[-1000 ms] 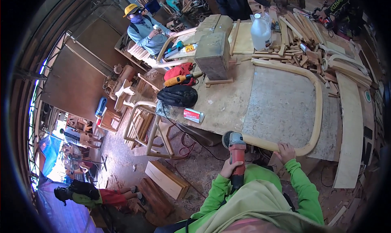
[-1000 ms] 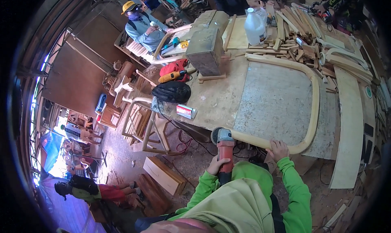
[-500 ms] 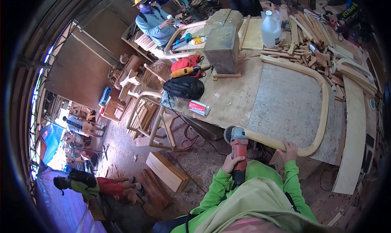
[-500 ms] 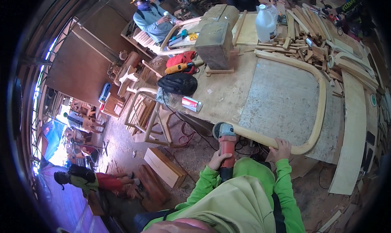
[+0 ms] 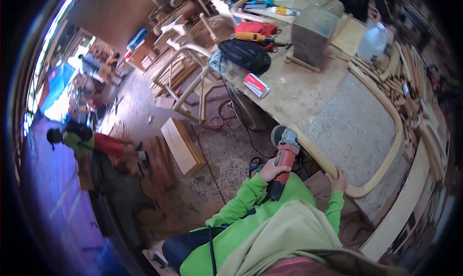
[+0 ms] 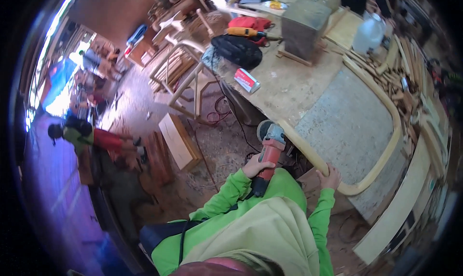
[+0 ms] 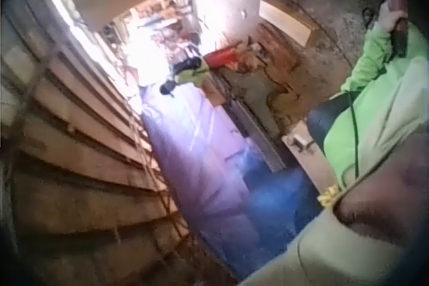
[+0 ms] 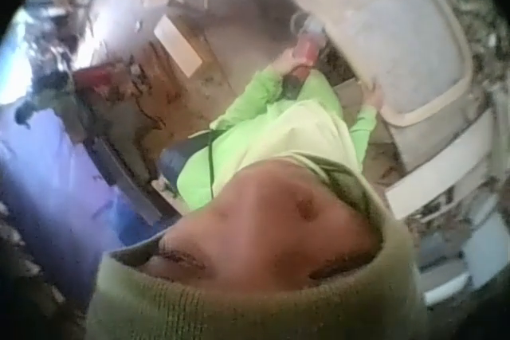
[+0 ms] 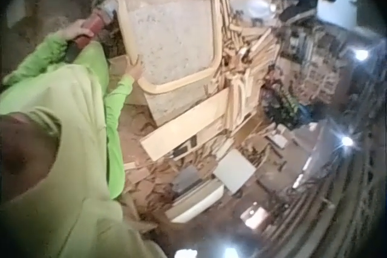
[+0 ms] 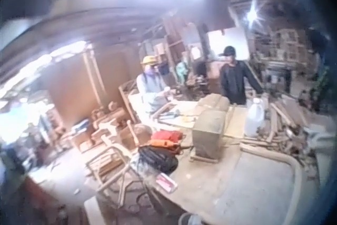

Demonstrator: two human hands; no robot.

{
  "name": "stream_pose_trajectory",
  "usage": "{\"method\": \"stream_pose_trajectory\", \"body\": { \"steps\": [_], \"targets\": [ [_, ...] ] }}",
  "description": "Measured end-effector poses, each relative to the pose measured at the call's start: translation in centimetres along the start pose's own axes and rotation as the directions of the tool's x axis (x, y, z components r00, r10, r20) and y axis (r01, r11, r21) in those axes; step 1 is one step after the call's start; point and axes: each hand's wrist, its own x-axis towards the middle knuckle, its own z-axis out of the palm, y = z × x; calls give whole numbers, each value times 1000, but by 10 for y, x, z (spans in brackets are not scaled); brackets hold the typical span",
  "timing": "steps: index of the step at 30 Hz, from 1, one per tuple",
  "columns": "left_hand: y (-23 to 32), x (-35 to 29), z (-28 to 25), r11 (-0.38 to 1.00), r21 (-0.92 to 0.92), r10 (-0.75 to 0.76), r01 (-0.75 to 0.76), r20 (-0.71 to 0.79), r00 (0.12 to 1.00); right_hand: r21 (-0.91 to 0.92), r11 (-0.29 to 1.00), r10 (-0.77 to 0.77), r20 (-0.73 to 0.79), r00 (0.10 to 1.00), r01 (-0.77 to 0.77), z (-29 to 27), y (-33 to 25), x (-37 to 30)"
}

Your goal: Sanding a curved wooden furniture part using a handheld angle grinder with a sanding disc attachment.

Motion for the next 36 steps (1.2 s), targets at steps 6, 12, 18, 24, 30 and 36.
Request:
{"method": "stream_pose_trajectory", "body": {
  "steps": [6, 12, 18, 24, 30, 36],
  "targets": [
    [-12, -4, -13, 996, 76, -42, 51, -114, 993, -84, 996, -41, 24, 999, 43, 17, 12, 3],
    [-7, -6, -20, 995, 92, -19, 32, -136, 991, -53, 998, 32, 49, 998, -29, 6, 3, 4],
    [-14, -12, -32, 998, 55, -29, 40, -193, 981, -155, 987, 29, 14, 999, -26, 9, -12, 5],
    [-6, -33, -35, 1000, -27, 7, -14, -254, 967, -298, 955, -54, -129, 990, 13, 12, -23, 0],
    [-22, -38, -46, 997, -37, -78, 70, -314, 946, -323, 946, -37, -116, 993, -3, 6, -35, -2],
    [-27, -31, -33, 997, 15, -71, 79, -298, 952, 200, 980, 61, -183, 981, -24, -3, -28, 4]
  ]
}}
